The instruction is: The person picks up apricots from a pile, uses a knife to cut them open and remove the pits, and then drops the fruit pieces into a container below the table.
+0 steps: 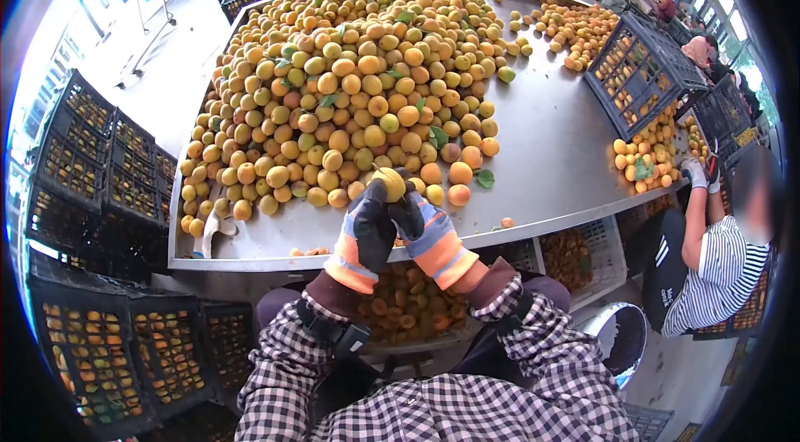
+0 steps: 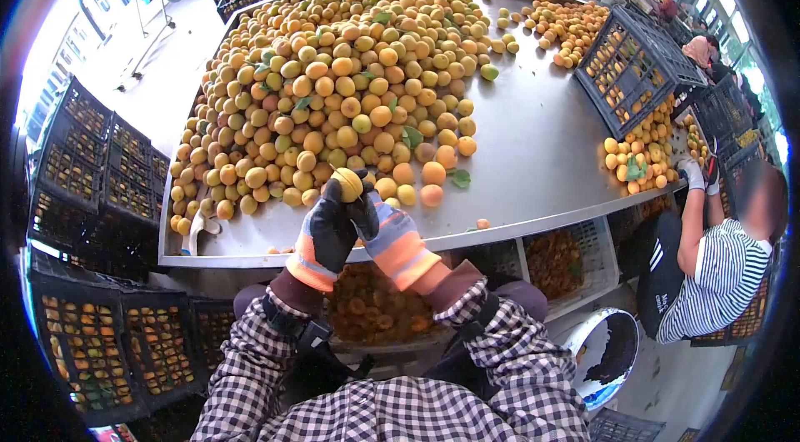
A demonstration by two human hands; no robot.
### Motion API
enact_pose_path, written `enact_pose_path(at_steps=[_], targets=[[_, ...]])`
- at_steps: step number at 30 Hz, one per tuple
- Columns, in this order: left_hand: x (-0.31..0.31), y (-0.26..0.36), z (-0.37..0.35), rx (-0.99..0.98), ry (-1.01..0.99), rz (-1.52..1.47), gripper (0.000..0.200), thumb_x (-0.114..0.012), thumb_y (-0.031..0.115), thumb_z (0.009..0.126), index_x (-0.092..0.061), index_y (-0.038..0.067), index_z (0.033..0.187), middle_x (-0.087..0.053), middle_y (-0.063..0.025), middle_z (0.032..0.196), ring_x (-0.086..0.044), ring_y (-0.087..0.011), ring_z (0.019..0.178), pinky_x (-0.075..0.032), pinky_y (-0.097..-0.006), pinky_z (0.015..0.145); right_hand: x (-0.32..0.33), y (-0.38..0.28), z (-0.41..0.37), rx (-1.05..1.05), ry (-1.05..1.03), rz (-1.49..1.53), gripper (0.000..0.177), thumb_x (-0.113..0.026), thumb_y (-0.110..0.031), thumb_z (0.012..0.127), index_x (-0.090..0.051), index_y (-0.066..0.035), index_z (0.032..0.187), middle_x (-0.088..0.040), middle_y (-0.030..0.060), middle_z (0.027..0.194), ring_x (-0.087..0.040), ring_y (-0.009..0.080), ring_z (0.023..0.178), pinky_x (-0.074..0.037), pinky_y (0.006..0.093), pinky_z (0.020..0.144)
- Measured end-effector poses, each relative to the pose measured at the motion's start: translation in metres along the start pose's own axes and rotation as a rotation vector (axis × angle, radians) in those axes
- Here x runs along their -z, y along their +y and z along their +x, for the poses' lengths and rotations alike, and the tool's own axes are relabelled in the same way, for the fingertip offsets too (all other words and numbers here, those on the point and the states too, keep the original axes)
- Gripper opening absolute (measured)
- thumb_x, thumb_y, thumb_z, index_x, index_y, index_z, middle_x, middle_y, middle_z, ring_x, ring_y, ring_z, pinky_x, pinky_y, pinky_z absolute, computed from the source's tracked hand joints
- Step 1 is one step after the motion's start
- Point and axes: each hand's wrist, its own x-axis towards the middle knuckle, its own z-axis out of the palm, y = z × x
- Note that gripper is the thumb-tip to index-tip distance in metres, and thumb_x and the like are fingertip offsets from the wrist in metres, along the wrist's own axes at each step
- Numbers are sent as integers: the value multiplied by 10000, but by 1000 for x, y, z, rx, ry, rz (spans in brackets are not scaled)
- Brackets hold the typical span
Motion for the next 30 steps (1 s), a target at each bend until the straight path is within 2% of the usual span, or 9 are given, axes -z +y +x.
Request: enact_pose_path(at_steps=[4, 9, 11, 12, 17, 21, 24, 26, 30], targets=[[-2, -2, 2, 43, 121, -115, 514, -435, 405, 1030, -490, -16, 1320, -648, -101, 1089, -627, -199, 906, -498, -331, 844, -1, -1, 4, -89, -31, 41, 288, -609, -98, 878, -553, -64, 1159, -613, 183, 1034, -598, 402, 932, -502, 425, 740], [26, -4, 9, -45, 112, 221, 487, -449, 403, 1028, -546, 5, 1290, -630, -80, 1187, -614, -158, 1007, -482, -293, 914, 7, -5, 9, -241, -118, -9, 286, -636, -145, 885, -534, -50, 1135, -615, 205, 1080, -602, 408, 969, -506, 425, 745], [14, 18, 4, -39, 106, 397, 463, -484, 378, 1018, -554, 7, 1286, -631, -72, 1176, -613, -147, 1003, -487, -287, 904, 8, -2, 10, -176, 28, -97, 525, -621, -200, 885, -409, -67, 1347, -668, 202, 935, -649, 415, 838, -522, 467, 722], [10, 26, 2, -34, 101, 573, 442, -519, 352, 1007, -562, 8, 1282, -632, -64, 1165, -611, -135, 999, -493, -281, 895, 12, -2, 10, -174, 30, -100, 525, -621, -200, 885, -409, -67, 1347, -668, 202, 935, -649, 415, 838, -522, 467, 722], [5, 28, 4, 68, 38, 513, 429, -648, 218, 936, -538, -4, 1286, -650, -44, 1084, -624, -131, 962, -529, -259, 771, 21, -7, 13, 4, 100, -148, 795, -607, -146, 889, -142, -142, 1533, -641, 229, 1079, -652, 405, 882, -527, 453, 753], [8, 29, 4, 90, 15, 553, 454, -651, 203, 926, -524, -21, 1300, -650, -67, 1101, -646, -147, 909, -543, -277, 778, 30, -8, 13, -42, -52, -40, 752, -604, -134, 891, -197, -160, 1523, -642, 214, 1090, -646, 384, 944, -527, 434, 759], [5, 25, 4, 46, 194, 520, 405, -661, 203, 917, -584, -50, 1224, -665, -90, 1083, -645, -153, 953, -530, -294, 850, 27, -7, 13, 52, -24, -88, 684, -602, -139, 900, -266, -141, 1496, -643, 208, 1090, -629, 379, 1004, -525, 414, 787], [14, 21, 7, -28, 186, 626, 401, -670, 192, 909, -590, -52, 1217, -666, -87, 1072, -642, -151, 953, -524, -292, 863, 33, -14, 18, -31, -164, 141, 653, -649, -68, 867, -345, -69, 1445, -509, 155, 1365, -577, 289, 1177, -489, 343, 937], [7, 28, 2, -125, 170, 751, 375, -660, 93, 866, -597, -50, 1206, -663, -75, 1074, -631, -144, 972, -509, -288, 891, 27, -11, 19, 126, -2, 205, 577, -616, -139, 906, -359, -119, 1422, -646, 207, 1090, -612, 396, 1036, -512, 402, 832]])
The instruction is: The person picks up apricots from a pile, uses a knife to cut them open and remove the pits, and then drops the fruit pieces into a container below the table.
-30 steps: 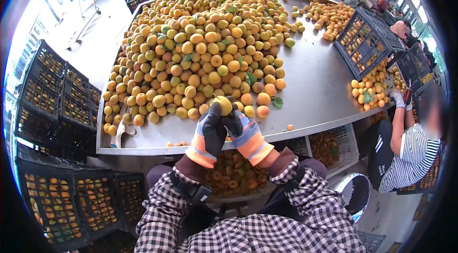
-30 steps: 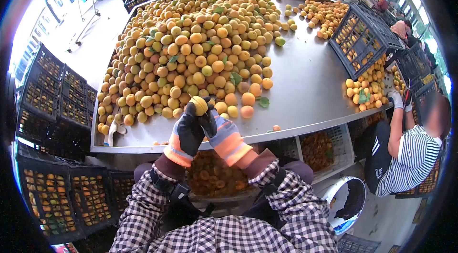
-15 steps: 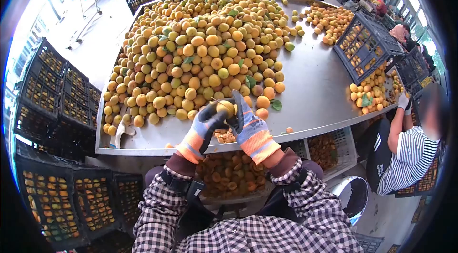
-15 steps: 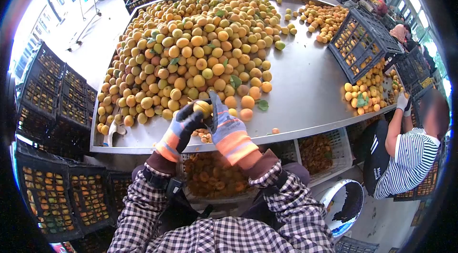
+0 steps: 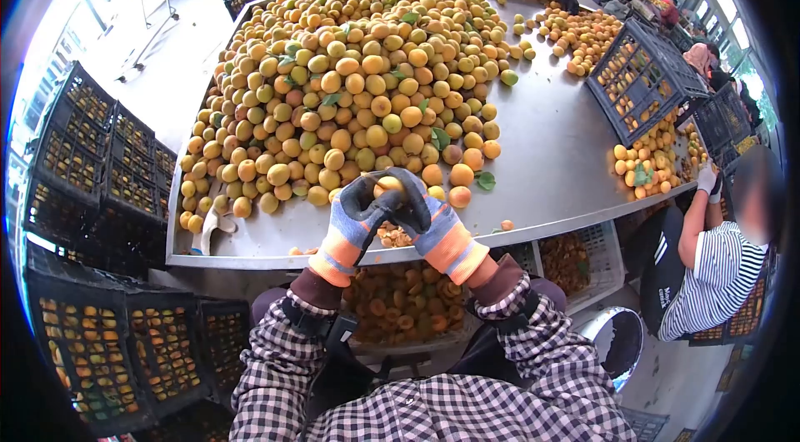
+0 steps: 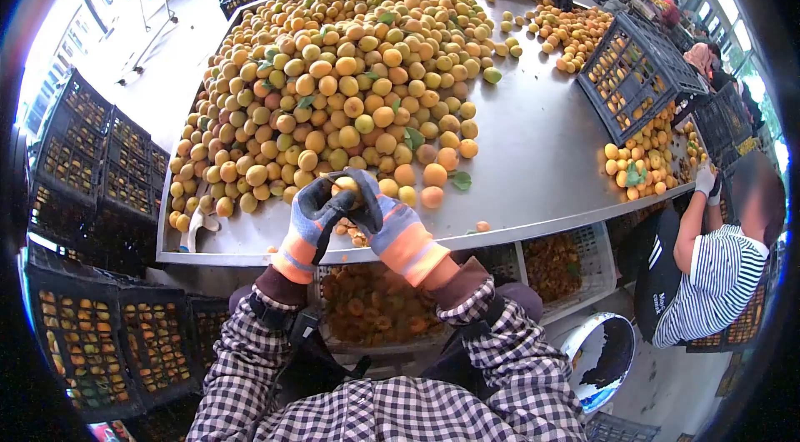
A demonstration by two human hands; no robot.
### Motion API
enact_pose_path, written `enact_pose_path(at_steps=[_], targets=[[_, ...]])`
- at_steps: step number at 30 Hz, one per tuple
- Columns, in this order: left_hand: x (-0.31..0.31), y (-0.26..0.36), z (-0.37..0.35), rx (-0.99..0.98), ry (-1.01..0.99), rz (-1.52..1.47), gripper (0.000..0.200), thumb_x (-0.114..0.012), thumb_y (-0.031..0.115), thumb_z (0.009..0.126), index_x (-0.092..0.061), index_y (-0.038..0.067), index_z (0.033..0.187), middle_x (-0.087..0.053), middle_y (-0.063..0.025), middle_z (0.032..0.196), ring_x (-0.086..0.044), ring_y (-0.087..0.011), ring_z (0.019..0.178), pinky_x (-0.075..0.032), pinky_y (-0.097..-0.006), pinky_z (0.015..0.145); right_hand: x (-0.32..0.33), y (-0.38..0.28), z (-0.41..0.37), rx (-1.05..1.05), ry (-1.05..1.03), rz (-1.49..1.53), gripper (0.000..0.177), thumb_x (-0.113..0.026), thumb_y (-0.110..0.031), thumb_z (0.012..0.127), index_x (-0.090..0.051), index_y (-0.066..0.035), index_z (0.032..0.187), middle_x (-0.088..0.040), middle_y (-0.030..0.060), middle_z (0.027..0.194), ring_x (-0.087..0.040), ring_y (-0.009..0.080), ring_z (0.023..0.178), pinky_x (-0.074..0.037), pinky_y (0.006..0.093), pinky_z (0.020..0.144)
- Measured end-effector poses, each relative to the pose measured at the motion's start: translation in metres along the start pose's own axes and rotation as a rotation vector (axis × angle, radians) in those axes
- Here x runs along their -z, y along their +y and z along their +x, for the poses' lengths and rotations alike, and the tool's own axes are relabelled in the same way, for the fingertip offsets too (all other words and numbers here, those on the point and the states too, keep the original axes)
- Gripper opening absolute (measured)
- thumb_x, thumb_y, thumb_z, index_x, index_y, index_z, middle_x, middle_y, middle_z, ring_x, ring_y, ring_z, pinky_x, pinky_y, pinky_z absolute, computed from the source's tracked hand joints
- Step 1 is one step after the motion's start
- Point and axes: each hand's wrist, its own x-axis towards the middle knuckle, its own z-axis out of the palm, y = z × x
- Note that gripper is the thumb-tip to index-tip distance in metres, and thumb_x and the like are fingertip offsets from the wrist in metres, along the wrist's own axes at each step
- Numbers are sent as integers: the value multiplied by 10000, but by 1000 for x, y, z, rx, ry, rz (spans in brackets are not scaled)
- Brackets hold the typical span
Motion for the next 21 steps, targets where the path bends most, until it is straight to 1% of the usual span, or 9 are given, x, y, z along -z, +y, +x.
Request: enact_pose_path(at_steps=[5, 6, 8, 11, 13, 15, 17, 19, 21], targets=[[7, -19, -3, -54, 21, -137, 414, -637, 81, 843, -582, -20, 1241, -645, -73, 1115, -626, -147, 986, -517, -278, 863, -2, 6, -4, -103, -16, -10, 579, -644, -78, 880, -386, -61, 1398, -652, 211, 1091, -649, 333, 1039, -511, 375, 871], [8, -17, -4, 75, -4, -213, 441, -638, 104, 849, -564, -5, 1270, -638, -70, 1125, -625, -144, 980, -524, -272, 840, -4, 10, -4, -102, -14, -7, 579, -644, -78, 880, -386, -61, 1398, -652, 211, 1091, -649, 333, 1039, -511, 375, 871], [9, 0, -4, 177, -146, -351, 515, -621, 143, 878, -493, 26, 1363, -617, -65, 1160, -625, -140, 980, -546, -263, 782, -5, 17, 1, -167, 115, 392, 541, -649, -47, 876, -422, -33, 1367, -671, 141, 1052, -665, 223, 969, -524, 335, 805], [12, -3, 1, 128, -114, -416, 548, -613, 134, 889, -458, 35, 1405, -608, -72, 1192, -617, -140, 1014, -547, -264, 797, 12, 16, 6, -292, 185, 427, 490, -649, -31, 879, -462, -33, 1332, -662, 77, 1016, -624, 130, 864, -514, 283, 726], [16, -10, 7, 111, -85, -385, 573, -597, 73, 890, -423, 37, 1435, -596, -81, 1226, -611, -147, 1040, -541, -261, 810, 36, -2, 1, -395, 100, 577, 510, -674, -70, 880, -483, -70, 1353, -641, 43, 980, -577, 107, 753, -495, 262, 668], [18, -13, 11, 37, -103, -318, 632, -613, 53, 841, -412, 38, 1440, -585, -106, 1259, -614, -168, 1045, -567, -292, 798, 57, -11, -1, -349, -444, 267, 547, -685, -128, 893, -477, -127, 1398, -624, 36, 971, -534, 70, 707, -478, 234, 645], [15, -7, 8, 49, -84, -281, 607, -627, 8, 834, -447, 32, 1413, -600, -95, 1238, -618, -165, 1036, -564, -276, 785, 60, -18, -1, -175, -530, 238, 560, -698, -177, 895, -485, -164, 1413, -613, 18, 946, -533, 64, 705, -473, 234, 631], [11, -11, 7, 71, -137, -256, 567, -654, -11, 829, -493, 21, 1371, -618, -80, 1207, -623, -152, 1017, -557, -261, 772, 69, -27, 2, -363, -419, 220, 487, -699, -173, 899, -543, -149, 1359, -615, 3, 946, -569, 72, 748, -487, 245, 656], [2, -15, 4, 100, -189, -257, 543, -663, -17, 825, -520, 26, 1347, -619, -62, 1209, -621, -127, 992, -547, -249, 752, 57, -16, 7, -152, 54, 403, 286, -673, -84, 905, -627, -64, 1187, -613, -13, 845, -578, 77, 704, -456, 195, 598]])
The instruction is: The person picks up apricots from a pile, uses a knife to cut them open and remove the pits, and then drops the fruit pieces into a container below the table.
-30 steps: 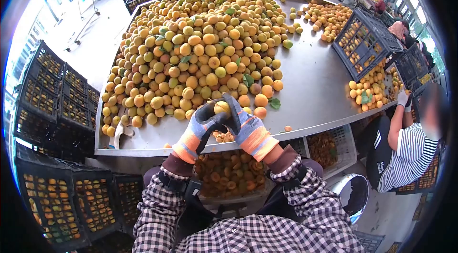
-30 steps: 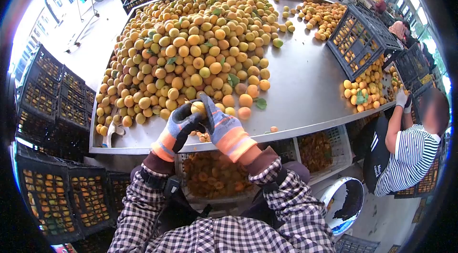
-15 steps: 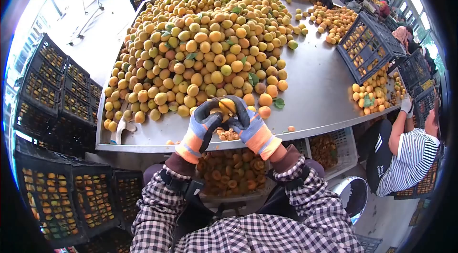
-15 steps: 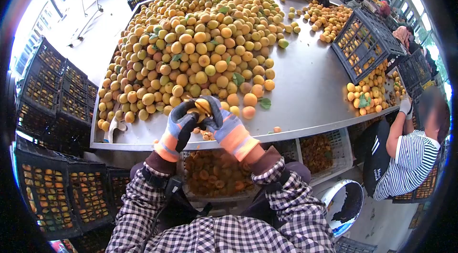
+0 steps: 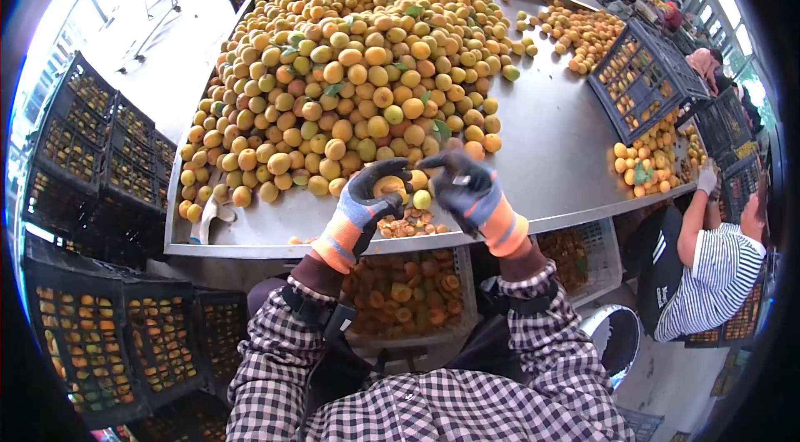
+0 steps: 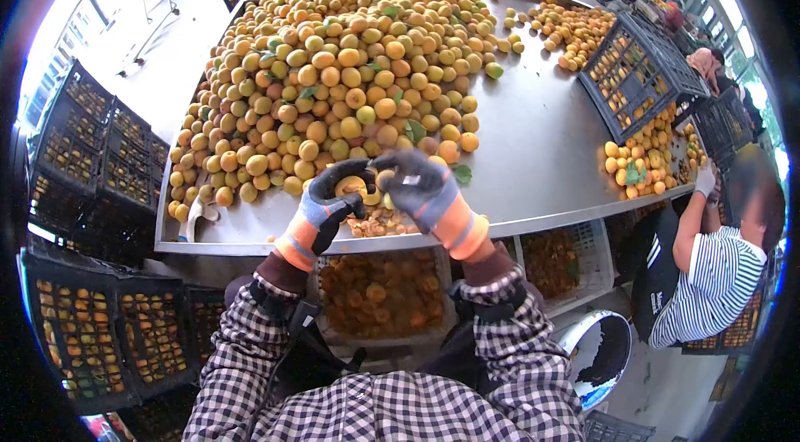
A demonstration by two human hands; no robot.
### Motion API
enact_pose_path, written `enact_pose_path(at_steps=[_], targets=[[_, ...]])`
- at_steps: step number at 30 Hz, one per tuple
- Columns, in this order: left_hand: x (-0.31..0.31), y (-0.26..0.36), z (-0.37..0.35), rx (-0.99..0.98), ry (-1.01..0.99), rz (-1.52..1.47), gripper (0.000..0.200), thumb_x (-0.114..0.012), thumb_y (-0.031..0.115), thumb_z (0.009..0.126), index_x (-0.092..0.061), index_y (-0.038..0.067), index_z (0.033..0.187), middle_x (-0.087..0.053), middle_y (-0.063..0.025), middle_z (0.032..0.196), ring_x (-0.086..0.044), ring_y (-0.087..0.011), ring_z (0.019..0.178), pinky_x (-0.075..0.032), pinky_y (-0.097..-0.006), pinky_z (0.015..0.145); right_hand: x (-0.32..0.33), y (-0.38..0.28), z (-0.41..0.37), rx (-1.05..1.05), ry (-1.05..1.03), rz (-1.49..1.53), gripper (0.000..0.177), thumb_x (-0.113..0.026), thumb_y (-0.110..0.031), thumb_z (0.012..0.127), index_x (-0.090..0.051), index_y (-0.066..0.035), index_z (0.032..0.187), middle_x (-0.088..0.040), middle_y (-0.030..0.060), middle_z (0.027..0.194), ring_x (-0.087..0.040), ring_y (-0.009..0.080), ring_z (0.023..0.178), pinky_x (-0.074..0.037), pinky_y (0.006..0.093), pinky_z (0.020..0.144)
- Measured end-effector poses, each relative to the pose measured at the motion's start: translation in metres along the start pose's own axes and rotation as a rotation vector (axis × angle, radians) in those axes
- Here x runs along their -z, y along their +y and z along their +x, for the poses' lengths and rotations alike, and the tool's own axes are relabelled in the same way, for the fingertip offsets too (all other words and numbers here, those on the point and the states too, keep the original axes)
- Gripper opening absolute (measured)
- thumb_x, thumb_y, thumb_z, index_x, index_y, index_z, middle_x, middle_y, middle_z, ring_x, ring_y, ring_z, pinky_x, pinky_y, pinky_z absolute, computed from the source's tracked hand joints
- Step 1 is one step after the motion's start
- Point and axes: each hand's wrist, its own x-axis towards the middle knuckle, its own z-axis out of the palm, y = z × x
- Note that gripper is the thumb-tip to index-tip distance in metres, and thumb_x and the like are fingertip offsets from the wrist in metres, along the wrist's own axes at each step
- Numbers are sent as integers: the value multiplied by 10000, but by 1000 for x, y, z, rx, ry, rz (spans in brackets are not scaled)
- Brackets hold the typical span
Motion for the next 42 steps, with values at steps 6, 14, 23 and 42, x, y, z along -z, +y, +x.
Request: enact_pose_path(at_steps=[6, 14, 23, 42], targets=[[-33, -11, -2, 3, -135, -12, 629, -586, -44, 824, -419, 20, 1427, -576, -97, 1183, -623, -147, 898, -566, -278, 725, -14, 5, 16, 149, 517, 588, 150, -577, -152, 977, -580, -13, 1031, -596, 65, 651, -439, 76, 423, -342, 206, 397], [-41, -16, -6, 40, -94, 20, 674, -539, -150, 814, -420, 66, 1442, -564, -76, 1169, -580, -116, 800, -513, -243, 615, -25, 5, 19, 261, 447, 540, 168, -580, -130, 972, -589, 11, 1063, -589, 53, 673, -482, 73, 472, -367, 198, 433], [-47, -44, 2, -115, 27, 232, 645, -560, -119, 840, -415, 64, 1441, -621, -31, 1025, -543, -81, 661, -423, -227, 532, -39, 11, 27, 216, 638, 430, 137, -599, -101, 942, -603, -7, 1041, -582, -4, 740, -514, 59, 586, -416, 216, 518], [-18, -24, 23, -70, 229, 1002, 471, -704, 44, 853, -564, 27, 1303, -687, -164, 1101, -649, -181, 995, -513, -300, 838, 29, 49, 48, -234, 806, 562, 185, -616, -296, 956, -590, -139, 861, -519, -3, 557, -390, 107, 342, -274, 256, 309]])
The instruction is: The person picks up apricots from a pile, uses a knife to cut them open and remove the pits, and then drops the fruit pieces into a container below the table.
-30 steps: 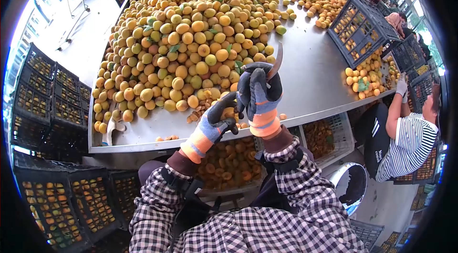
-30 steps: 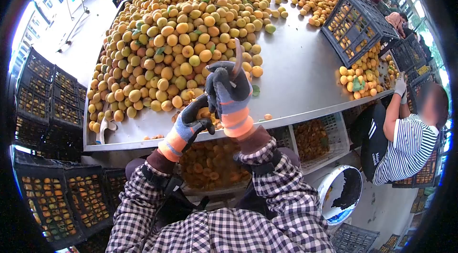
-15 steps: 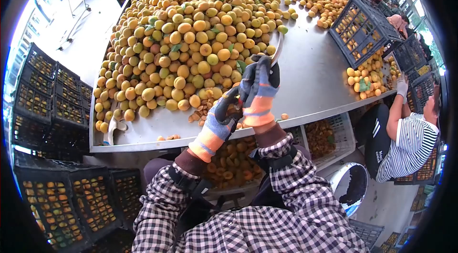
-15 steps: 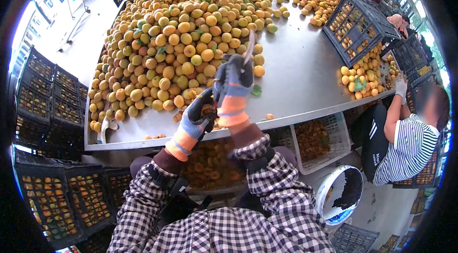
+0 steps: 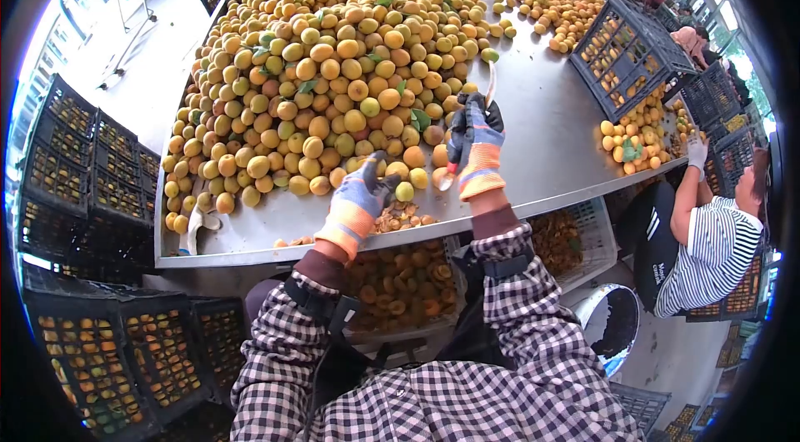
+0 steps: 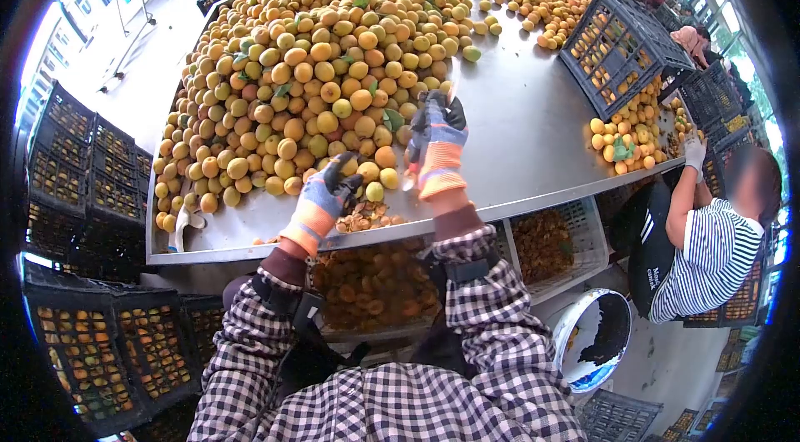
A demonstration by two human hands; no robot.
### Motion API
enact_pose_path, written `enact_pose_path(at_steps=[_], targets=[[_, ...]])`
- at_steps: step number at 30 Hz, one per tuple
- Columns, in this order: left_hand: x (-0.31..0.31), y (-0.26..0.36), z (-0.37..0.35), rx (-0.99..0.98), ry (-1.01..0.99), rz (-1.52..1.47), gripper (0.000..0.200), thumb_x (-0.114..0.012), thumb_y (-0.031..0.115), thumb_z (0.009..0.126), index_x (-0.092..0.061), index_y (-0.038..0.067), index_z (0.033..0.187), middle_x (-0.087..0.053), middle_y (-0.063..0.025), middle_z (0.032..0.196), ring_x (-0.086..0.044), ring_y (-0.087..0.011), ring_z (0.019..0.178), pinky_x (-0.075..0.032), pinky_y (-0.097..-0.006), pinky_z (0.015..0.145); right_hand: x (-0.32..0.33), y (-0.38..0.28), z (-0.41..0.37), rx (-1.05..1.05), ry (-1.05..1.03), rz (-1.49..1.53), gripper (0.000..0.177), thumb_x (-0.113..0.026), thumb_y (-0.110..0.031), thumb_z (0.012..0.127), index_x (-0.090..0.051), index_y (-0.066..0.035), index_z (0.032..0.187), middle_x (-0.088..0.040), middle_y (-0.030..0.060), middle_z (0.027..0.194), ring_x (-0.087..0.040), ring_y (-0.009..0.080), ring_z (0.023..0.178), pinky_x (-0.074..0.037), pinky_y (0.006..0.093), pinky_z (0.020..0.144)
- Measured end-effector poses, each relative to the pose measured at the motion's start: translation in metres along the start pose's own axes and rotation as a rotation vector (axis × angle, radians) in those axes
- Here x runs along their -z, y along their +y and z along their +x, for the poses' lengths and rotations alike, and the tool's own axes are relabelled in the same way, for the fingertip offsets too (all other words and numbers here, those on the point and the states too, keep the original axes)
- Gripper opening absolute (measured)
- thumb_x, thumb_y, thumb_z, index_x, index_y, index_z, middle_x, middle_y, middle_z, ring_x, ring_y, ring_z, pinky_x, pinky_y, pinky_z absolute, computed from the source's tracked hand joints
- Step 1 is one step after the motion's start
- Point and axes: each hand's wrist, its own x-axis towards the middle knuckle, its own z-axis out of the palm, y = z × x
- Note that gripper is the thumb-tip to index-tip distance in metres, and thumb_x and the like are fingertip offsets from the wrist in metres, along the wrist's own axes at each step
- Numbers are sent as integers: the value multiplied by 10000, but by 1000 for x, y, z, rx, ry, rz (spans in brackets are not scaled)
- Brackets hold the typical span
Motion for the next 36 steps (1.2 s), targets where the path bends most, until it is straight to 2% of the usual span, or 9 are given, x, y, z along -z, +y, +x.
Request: enact_pose_path(at_steps=[2, 5, 7, 8, 12, 18, 23, 29, 36], targets=[[0, -17, 5, 58, 19, -250, 432, -708, 91, 874, -568, -20, 1268, -698, -130, 1097, -647, -167, 979, -508, -294, 859, 10, -8, 3, -27, -37, -125, 167, -632, -277, 943, -633, -114, 911, -553, -8, 602, -454, 120, 426, -382, 254, 410], [12, -20, 4, -56, 57, -289, 399, -670, 108, 905, -571, -6, 1274, -704, -111, 1020, -644, -150, 918, -511, -276, 824, 32, -8, 0, 84, -273, -1183, 356, -727, -330, 839, -638, -63, 1058, -687, 102, 926, -646, 242, 854, -511, 332, 782], [42, 14, -11, 265, -324, -587, 381, -617, 115, 935, -564, 3, 1295, -691, -90, 960, -627, -124, 875, -504, -250, 786, 40, -1, -6, 92, -333, -1417, 419, -737, -341, 816, -614, -78, 1118, -681, 132, 1007, -645, 278, 939, -509, 361, 826], [34, 1, -13, 74, -393, -671, 396, -577, 121, 953, -540, 6, 1330, -678, -84, 930, -618, -121, 854, -493, -244, 795, 41, -2, -13, 93, -394, -1650, 490, -748, -352, 793, -591, -93, 1178, -675, 163, 1088, -644, 315, 1024, -508, 390, 871], [36, 25, -34, 4, -686, -747, 400, -636, 93, 923, -564, -1, 1305, -685, -65, 1067, -624, -111, 954, -504, -267, 848, 44, 4, -23, 26, -473, -1810, 557, -737, -366, 783, -550, -144, 1259, -665, 156, 1137, -622, 341, 1079, -493, 418, 920], [34, 15, -23, 170, -353, -758, 389, -657, 173, 926, -586, 2, 1268, -683, -47, 1048, -634, -103, 918, -513, -239, 790, 41, 2, -20, 121, -496, -1664, 512, -708, -388, 783, -588, -117, 1200, -680, 152, 1089, -629, 346, 1047, -500, 414, 899], [1, -13, -12, -99, -101, -555, 538, -749, 5, 810, -551, 6, 1310, -642, -54, 1146, -628, -108, 957, -529, -262, 833, 29, 12, -33, 295, -526, -1473, 467, -762, -371, 738, -595, -89, 1070, -660, 136, 1074, -633, 343, 992, -502, 418, 841], [-4, -21, -6, -87, -134, -536, 643, -794, 17, 746, -523, -3, 1328, -621, -81, 1196, -620, -119, 995, -524, -280, 862, 4, 7, -62, 596, -648, -1187, 421, -799, -230, 745, -596, -70, 1076, -656, 118, 981, -649, 305, 933, -521, 361, 777], [32, -12, -6, 75, -114, -921, 515, -831, 3, 694, -625, 11, 1166, -659, -38, 1089, -613, -114, 978, -533, -269, 847, 3, -10, -77, 301, -691, -707, 307, -729, -124, 859, -597, -25, 1117, -686, 85, 989, -660, 138, 909, -517, 278, 766]])
